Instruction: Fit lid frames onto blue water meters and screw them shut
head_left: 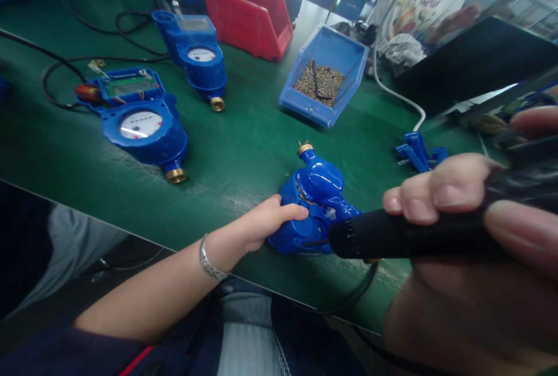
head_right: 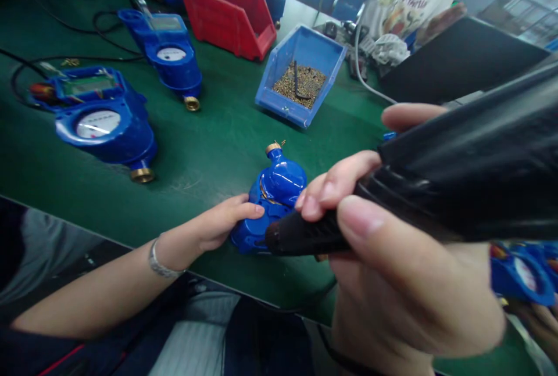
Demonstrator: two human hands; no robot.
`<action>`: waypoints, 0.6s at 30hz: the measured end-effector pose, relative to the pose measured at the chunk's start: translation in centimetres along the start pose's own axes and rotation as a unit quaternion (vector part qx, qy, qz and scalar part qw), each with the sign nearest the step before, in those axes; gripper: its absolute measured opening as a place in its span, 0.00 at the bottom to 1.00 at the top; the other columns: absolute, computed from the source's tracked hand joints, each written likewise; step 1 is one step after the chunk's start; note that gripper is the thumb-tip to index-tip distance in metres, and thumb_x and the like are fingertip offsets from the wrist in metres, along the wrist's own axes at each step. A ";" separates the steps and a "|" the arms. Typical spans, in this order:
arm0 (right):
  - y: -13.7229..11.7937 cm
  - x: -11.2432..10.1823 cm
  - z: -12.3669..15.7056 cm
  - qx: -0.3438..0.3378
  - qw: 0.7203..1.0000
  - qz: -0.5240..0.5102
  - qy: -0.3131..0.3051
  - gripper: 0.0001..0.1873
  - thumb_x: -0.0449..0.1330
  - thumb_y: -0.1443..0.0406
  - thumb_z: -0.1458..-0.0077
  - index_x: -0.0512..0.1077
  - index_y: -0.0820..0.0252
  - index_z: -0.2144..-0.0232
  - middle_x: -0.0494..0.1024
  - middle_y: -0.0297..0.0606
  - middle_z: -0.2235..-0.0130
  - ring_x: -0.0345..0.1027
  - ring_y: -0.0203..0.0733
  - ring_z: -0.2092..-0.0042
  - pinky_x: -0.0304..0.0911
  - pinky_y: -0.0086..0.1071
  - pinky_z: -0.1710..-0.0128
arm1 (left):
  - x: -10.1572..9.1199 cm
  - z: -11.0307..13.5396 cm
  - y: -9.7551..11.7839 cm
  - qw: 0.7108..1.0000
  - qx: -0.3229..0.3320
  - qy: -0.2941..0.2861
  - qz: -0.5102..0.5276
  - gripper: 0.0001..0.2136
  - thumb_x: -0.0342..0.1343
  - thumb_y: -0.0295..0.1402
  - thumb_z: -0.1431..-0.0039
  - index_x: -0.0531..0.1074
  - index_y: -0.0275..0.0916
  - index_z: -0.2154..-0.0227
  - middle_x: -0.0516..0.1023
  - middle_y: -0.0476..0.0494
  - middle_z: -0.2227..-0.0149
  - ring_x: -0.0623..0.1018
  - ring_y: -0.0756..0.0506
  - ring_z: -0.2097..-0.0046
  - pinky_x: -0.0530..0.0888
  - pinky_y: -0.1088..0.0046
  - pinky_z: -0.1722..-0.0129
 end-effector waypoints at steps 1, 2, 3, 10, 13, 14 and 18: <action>0.4 0.6 0.0 -0.002 0.999 -0.040 -0.014 0.13 0.60 0.66 0.50 0.69 0.51 0.59 0.67 0.31 0.73 0.65 0.38 0.72 0.67 0.35 0.67 | 0.0 0.0 0.0 1.000 0.005 0.007 -0.001 0.26 0.65 0.35 0.64 0.72 0.32 0.57 0.80 0.39 0.63 0.78 0.42 0.64 0.73 0.66 0.60; 1.0 1.1 0.1 0.003 0.997 -0.076 -0.029 0.15 0.60 0.69 0.51 0.68 0.53 0.59 0.69 0.31 0.74 0.65 0.38 0.72 0.67 0.35 0.68 | -0.1 0.0 0.1 1.000 0.012 0.016 -0.004 0.23 0.64 0.35 0.63 0.73 0.33 0.59 0.80 0.40 0.64 0.77 0.43 0.65 0.72 0.68 0.61; 1.8 1.5 0.2 0.019 0.994 -0.099 -0.040 0.16 0.60 0.71 0.52 0.68 0.54 0.59 0.70 0.31 0.74 0.66 0.38 0.73 0.66 0.36 0.69 | -0.1 0.0 0.1 0.999 0.021 0.028 -0.008 0.20 0.63 0.34 0.63 0.74 0.33 0.62 0.80 0.41 0.66 0.77 0.44 0.66 0.72 0.69 0.63; 4.0 2.0 0.8 0.044 0.993 -0.106 -0.023 0.13 0.61 0.72 0.52 0.66 0.57 0.62 0.70 0.29 0.76 0.66 0.36 0.75 0.64 0.35 0.72 | -0.1 -0.1 -0.1 0.997 0.043 0.068 0.006 0.15 0.60 0.33 0.64 0.75 0.34 0.69 0.79 0.45 0.71 0.74 0.47 0.71 0.70 0.72 0.67; 3.9 2.0 0.9 0.048 0.994 -0.095 -0.009 0.13 0.60 0.72 0.50 0.66 0.56 0.61 0.70 0.29 0.75 0.66 0.36 0.74 0.65 0.35 0.71 | 0.0 -0.1 -0.1 0.997 0.040 0.065 0.006 0.16 0.60 0.34 0.64 0.75 0.34 0.68 0.79 0.44 0.69 0.73 0.47 0.71 0.69 0.72 0.68; 3.8 2.0 0.9 0.046 0.995 -0.093 -0.007 0.13 0.60 0.71 0.50 0.66 0.57 0.61 0.70 0.30 0.75 0.66 0.36 0.74 0.65 0.35 0.71 | 0.0 0.0 -0.1 0.997 0.039 0.068 0.004 0.17 0.60 0.34 0.65 0.75 0.34 0.67 0.79 0.44 0.69 0.74 0.47 0.71 0.69 0.71 0.68; 3.8 2.0 0.9 0.033 0.995 -0.097 -0.012 0.12 0.60 0.71 0.49 0.66 0.58 0.61 0.70 0.31 0.75 0.66 0.36 0.74 0.65 0.35 0.71 | -0.3 -0.2 -0.1 0.996 0.036 0.077 -0.012 0.18 0.60 0.35 0.64 0.74 0.34 0.66 0.78 0.43 0.68 0.74 0.45 0.69 0.70 0.70 0.66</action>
Point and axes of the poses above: each hand's wrist, its own z-axis away from the middle knuckle, its own x-axis out of the palm, y = z × x, the point moved 5 cm from there along -z, towards the middle knuckle
